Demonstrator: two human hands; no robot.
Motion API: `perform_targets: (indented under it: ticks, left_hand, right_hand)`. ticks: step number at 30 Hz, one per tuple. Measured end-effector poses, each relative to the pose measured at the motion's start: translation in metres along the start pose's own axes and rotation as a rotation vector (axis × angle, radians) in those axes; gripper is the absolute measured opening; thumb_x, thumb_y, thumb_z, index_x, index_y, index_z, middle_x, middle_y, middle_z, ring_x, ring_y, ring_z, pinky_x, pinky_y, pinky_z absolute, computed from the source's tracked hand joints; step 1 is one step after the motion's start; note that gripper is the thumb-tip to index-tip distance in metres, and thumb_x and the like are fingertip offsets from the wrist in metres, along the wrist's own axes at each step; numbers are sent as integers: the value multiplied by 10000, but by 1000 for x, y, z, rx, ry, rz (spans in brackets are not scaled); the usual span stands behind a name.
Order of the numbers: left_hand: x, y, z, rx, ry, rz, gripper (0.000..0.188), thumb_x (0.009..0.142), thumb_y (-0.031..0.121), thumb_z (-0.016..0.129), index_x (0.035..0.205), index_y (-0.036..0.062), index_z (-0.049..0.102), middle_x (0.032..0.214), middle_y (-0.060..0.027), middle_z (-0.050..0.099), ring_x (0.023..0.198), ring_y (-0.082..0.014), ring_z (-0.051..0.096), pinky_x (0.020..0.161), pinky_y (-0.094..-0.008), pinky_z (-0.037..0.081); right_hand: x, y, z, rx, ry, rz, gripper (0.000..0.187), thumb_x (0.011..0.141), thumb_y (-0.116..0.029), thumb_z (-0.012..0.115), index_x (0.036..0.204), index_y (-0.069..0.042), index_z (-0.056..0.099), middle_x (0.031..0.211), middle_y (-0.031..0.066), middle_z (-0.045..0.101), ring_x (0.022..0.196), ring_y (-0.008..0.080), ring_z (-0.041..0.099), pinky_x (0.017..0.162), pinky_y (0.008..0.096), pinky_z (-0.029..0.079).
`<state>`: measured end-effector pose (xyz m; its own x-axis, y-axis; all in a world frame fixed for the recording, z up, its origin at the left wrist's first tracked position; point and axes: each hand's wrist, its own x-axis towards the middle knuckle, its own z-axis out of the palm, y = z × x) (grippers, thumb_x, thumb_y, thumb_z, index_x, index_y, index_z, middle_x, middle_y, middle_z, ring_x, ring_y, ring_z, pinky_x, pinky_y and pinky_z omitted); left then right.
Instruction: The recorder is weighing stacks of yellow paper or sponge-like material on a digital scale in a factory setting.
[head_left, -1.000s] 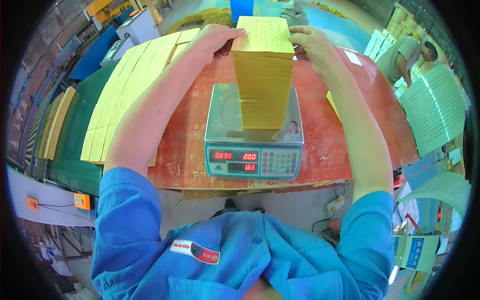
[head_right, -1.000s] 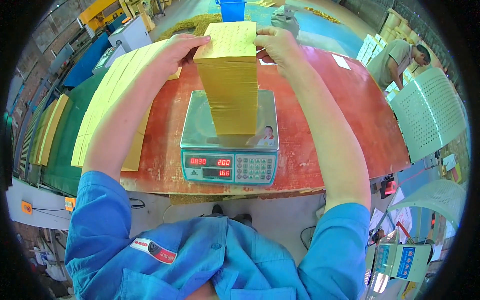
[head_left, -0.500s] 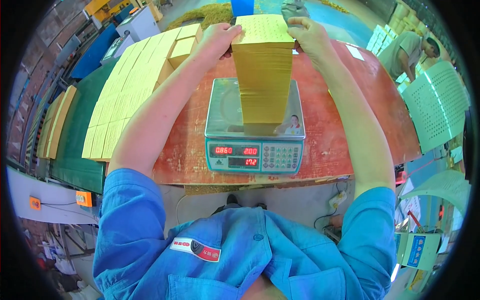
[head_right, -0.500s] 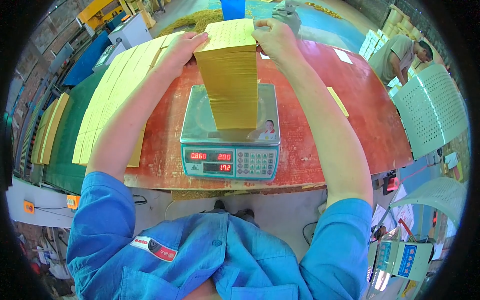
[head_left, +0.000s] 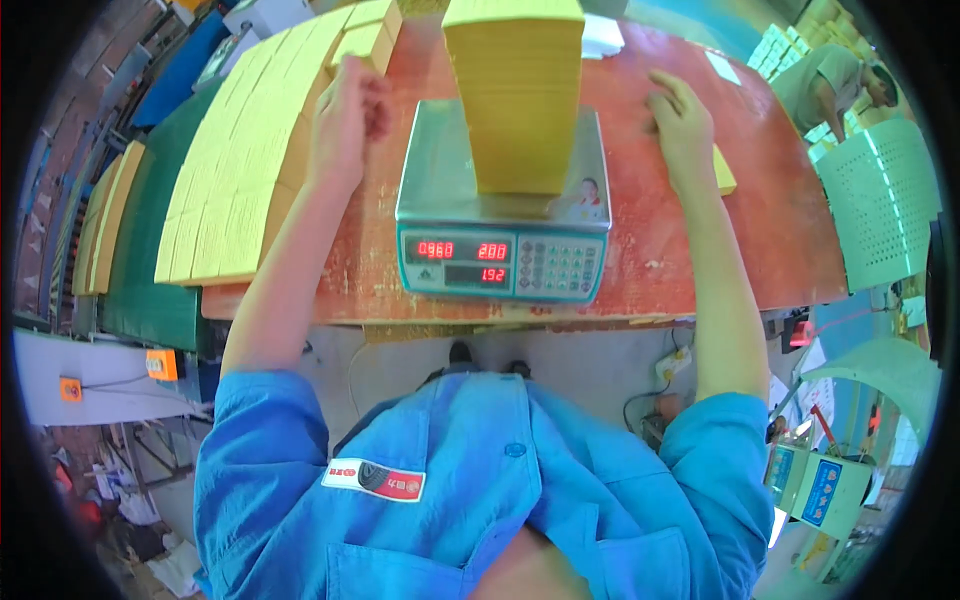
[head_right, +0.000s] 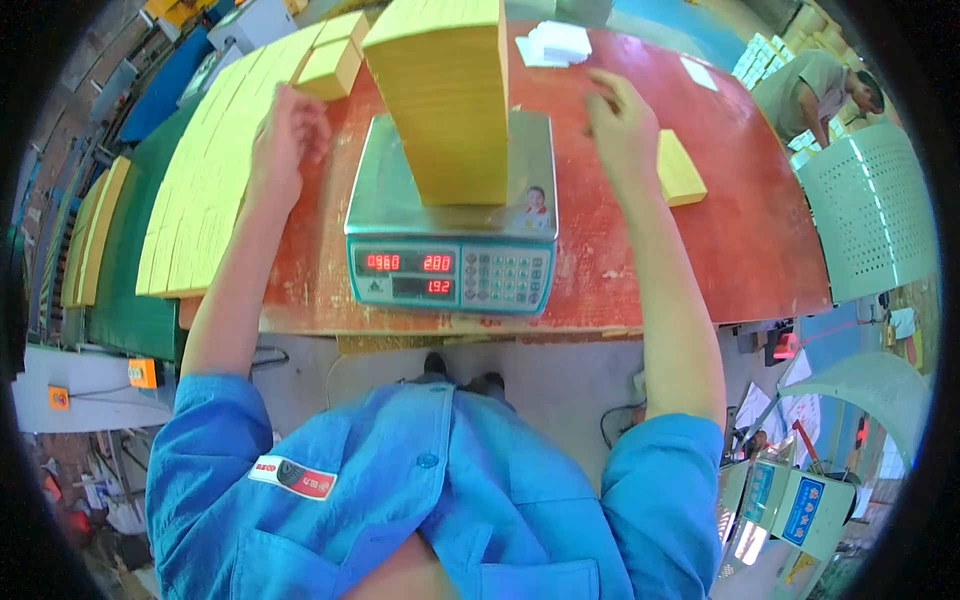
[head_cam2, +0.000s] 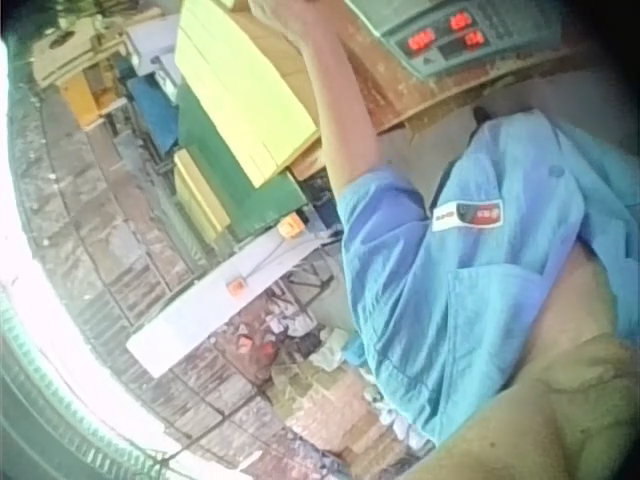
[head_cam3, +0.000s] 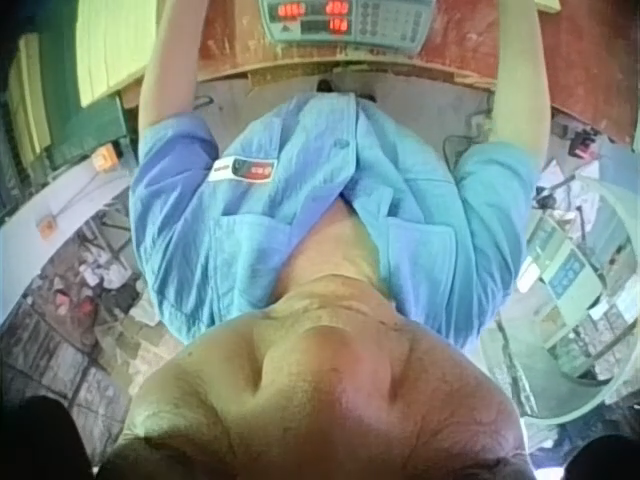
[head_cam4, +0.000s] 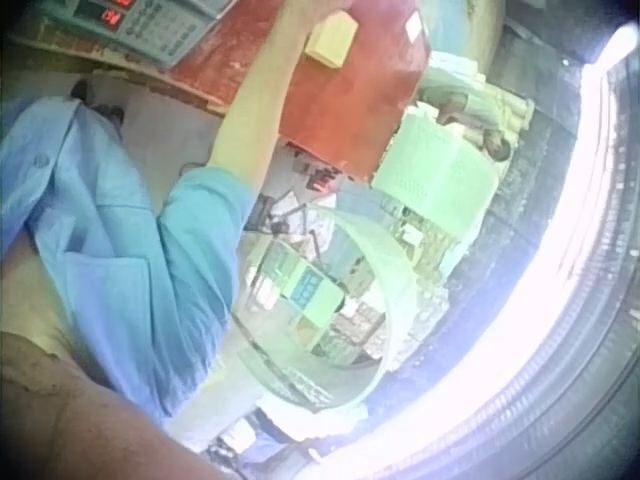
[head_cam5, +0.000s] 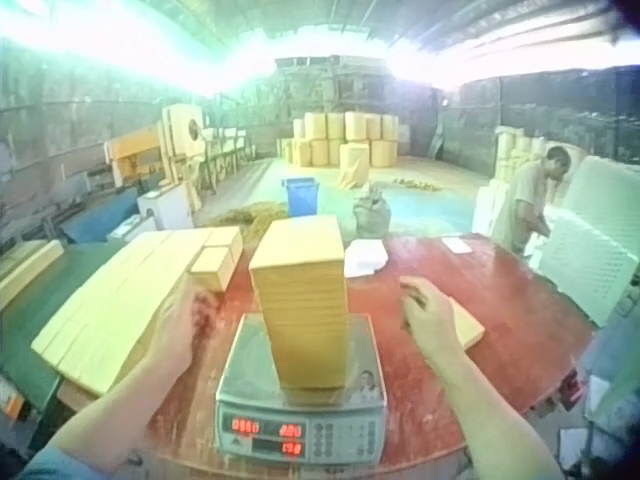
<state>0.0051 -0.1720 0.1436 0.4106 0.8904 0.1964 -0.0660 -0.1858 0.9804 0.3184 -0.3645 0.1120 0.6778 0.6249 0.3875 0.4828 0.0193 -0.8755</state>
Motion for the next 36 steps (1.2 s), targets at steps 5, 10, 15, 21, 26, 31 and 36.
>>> perform_targets:
  ticks: [5,10,15,21,26,31,36]
  left_hand:
    - [-124,-61,-82,121,126,-270,500,1018,478,375,847,58,587,605,-20,525,471,-74,431,444,-215,323]
    - [-210,-112,-135,118,404,-544,479,1011,473,395,843,60,570,610,-17,530,468,-85,455,432,-225,334]
    - [-231,-115,-126,105,422,-565,479,1011,469,392,854,52,568,614,-17,534,481,-91,476,443,-227,349]
    - [-229,-106,-102,100,355,-540,485,1013,472,387,853,52,569,618,-19,540,487,-92,483,457,-229,359]
    - [-212,-99,-93,122,330,-558,485,1014,474,384,847,59,572,617,-19,539,487,-92,481,458,-231,360]
    - [-183,-87,-100,86,293,-494,425,1008,435,435,827,75,572,609,-6,533,485,-92,476,459,-225,356]
    - [-86,-92,-106,331,131,-317,278,959,293,577,842,47,630,595,-13,548,533,-76,525,487,-239,401]
  right_hand:
    - [-79,119,-61,-171,32,288,295,905,-92,581,1189,-30,629,1019,102,688,758,106,635,661,255,524]
    - [-122,177,-85,-292,-19,314,260,906,-67,572,1152,-36,647,1010,96,696,786,122,651,714,253,515]
    - [-135,189,-81,-396,36,209,238,886,-43,570,1104,-50,665,1011,93,702,848,160,664,770,278,514]
    - [-141,179,-79,-462,52,137,216,867,-46,584,1066,-54,668,1005,94,693,910,192,660,807,303,509]
    - [-138,182,-76,-456,64,82,213,867,-39,582,1063,-49,664,1018,105,684,938,199,652,822,300,505]
    - [-136,180,-76,-529,54,35,213,866,-26,589,1063,-52,665,1042,105,680,955,207,647,831,306,504]
    - [-137,193,-74,-511,98,94,195,874,-5,572,1045,-19,664,1034,109,680,970,232,641,859,314,497]
